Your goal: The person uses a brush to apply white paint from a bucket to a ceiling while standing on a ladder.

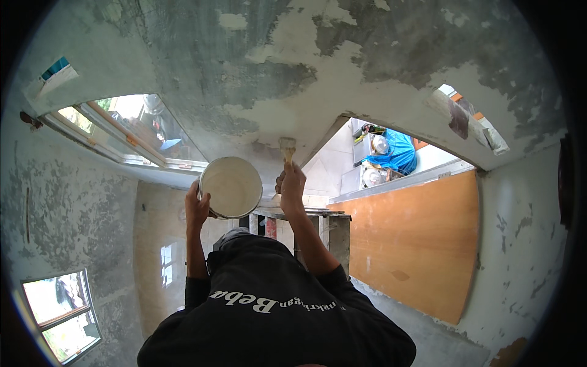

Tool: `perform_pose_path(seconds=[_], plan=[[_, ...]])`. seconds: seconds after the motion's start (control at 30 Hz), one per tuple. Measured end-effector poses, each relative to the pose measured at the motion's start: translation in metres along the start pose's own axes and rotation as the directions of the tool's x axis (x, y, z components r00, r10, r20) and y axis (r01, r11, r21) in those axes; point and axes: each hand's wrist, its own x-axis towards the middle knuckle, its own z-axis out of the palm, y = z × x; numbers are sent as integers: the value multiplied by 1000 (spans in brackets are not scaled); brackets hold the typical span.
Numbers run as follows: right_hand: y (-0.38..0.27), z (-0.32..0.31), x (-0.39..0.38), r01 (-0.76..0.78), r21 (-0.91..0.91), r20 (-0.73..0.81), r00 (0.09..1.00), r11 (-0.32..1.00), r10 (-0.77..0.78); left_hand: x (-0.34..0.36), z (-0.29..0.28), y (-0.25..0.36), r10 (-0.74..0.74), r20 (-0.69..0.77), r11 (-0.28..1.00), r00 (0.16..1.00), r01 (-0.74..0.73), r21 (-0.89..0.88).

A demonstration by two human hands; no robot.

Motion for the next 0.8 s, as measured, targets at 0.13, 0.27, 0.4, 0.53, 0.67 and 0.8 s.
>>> perform_pose_path(seconds=[0.13, 0.27, 0.4, 0.53, 0.67, 0.8], plan=[[-67, 26, -43, 109, 37, 107, 988, 993, -112, 2, 2, 4, -23, 31, 999, 999, 22, 42], [-128, 54, -80, 300, 40, 178, 937, 953, -302, 0, 0, 11, -8, 22, 1000, 1000, 8, 5], [-132, 54, -75, 347, 63, 223, 909, 936, -352, -2, 2, 20, -27, 38, 999, 999, 26, 24], [-72, 32, -44, 324, 67, 201, 922, 944, -331, -3, 4, 27, -56, 30, 998, 998, 56, -27], [10, 0, 5, 273, -12, 137, 953, 962, -269, -4, 3, 23, -118, 35, 989, 992, 121, -84], [56, -18, 20, 223, -67, 150, 966, 972, -211, -2, -2, 1, 25, 21, 999, 999, -25, 34]])
